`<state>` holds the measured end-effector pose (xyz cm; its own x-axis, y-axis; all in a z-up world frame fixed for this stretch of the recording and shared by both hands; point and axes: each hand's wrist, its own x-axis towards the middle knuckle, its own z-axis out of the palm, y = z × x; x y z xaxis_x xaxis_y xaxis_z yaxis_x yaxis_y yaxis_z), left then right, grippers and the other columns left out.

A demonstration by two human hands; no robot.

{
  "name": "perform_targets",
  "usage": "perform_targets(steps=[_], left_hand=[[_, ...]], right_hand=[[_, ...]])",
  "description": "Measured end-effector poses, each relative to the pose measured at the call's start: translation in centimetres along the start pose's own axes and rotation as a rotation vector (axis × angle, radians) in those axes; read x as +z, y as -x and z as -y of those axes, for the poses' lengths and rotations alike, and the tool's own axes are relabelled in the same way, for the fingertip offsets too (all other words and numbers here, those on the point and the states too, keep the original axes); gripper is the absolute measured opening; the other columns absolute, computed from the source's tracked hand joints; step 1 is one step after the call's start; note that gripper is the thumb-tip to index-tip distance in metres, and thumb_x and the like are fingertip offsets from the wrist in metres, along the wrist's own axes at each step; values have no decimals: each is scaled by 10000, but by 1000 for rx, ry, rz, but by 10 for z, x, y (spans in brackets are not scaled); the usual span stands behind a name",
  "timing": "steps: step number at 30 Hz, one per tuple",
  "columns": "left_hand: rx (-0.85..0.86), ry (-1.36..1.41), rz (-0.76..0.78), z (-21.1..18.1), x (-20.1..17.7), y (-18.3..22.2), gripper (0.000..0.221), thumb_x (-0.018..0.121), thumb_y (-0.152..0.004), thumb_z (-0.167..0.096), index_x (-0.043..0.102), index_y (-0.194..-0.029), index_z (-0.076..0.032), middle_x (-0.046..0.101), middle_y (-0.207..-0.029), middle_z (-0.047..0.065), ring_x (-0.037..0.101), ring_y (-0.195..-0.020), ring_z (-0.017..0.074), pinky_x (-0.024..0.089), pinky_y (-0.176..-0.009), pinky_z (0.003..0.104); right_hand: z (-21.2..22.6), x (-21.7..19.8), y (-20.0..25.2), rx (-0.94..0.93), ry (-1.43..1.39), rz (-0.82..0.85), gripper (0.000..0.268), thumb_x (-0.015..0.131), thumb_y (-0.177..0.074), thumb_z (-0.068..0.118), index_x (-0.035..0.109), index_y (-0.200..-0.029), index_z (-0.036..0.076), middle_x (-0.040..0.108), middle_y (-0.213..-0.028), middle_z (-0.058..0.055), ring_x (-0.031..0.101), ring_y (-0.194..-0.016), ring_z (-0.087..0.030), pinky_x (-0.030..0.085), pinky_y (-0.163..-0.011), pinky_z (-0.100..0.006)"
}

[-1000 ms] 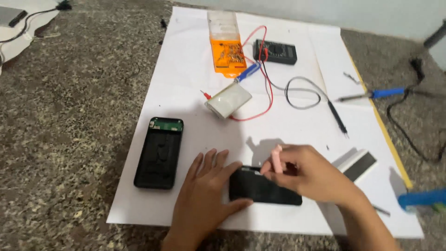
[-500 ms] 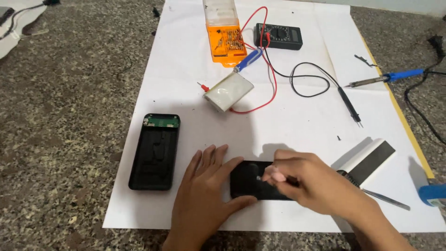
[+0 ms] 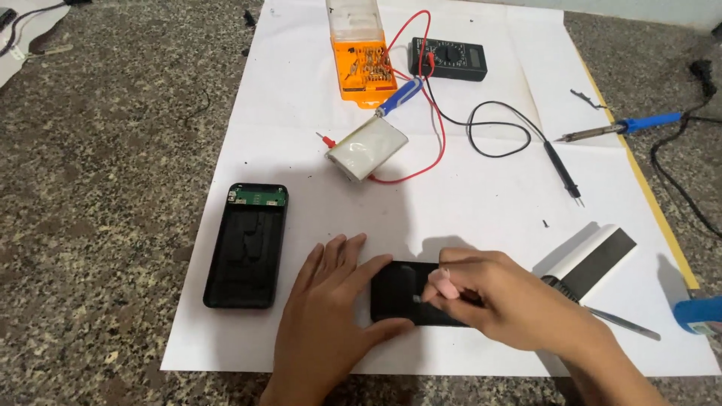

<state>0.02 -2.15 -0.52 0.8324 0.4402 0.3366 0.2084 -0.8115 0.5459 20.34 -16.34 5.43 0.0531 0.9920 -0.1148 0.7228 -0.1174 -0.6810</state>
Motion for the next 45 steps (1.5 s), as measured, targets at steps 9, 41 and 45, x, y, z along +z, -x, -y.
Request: perform_targets(steps=[9, 41, 45], left_hand=[[54, -10, -26, 4, 2, -1, 712, 840, -780, -591, 659, -1311, -152, 601, -1411, 142, 494, -1362, 337, 296, -1179, 497], [-10, 13, 32, 4, 3, 0, 709, 827, -784, -587, 645, -1344, -194, 547, -1488, 127, 428, -1419, 328, 239, -1200, 486], [3, -7, -3, 4, 6, 1, 723, 855, -748, -576, 656, -1336, -206, 575, -1469, 116, 460, -1402, 324, 247, -1203, 470]], right_hand=[[4, -3, 4, -1, -174, 31, 325, 692, -946, 85, 449, -734, 121, 824, -885, 21, 658, -710, -130, 501, -593, -295], [9, 1, -2, -28, -35, -86, 285, 639, -965, 118, 476, -731, 115, 774, -868, 17, 659, -709, -131, 478, -610, -270], [4, 9, -7, -46, 140, -187, 191, 544, -1018, 164, 724, -997, 103, 573, -862, -15, 643, -703, -173, 480, -693, -259]])
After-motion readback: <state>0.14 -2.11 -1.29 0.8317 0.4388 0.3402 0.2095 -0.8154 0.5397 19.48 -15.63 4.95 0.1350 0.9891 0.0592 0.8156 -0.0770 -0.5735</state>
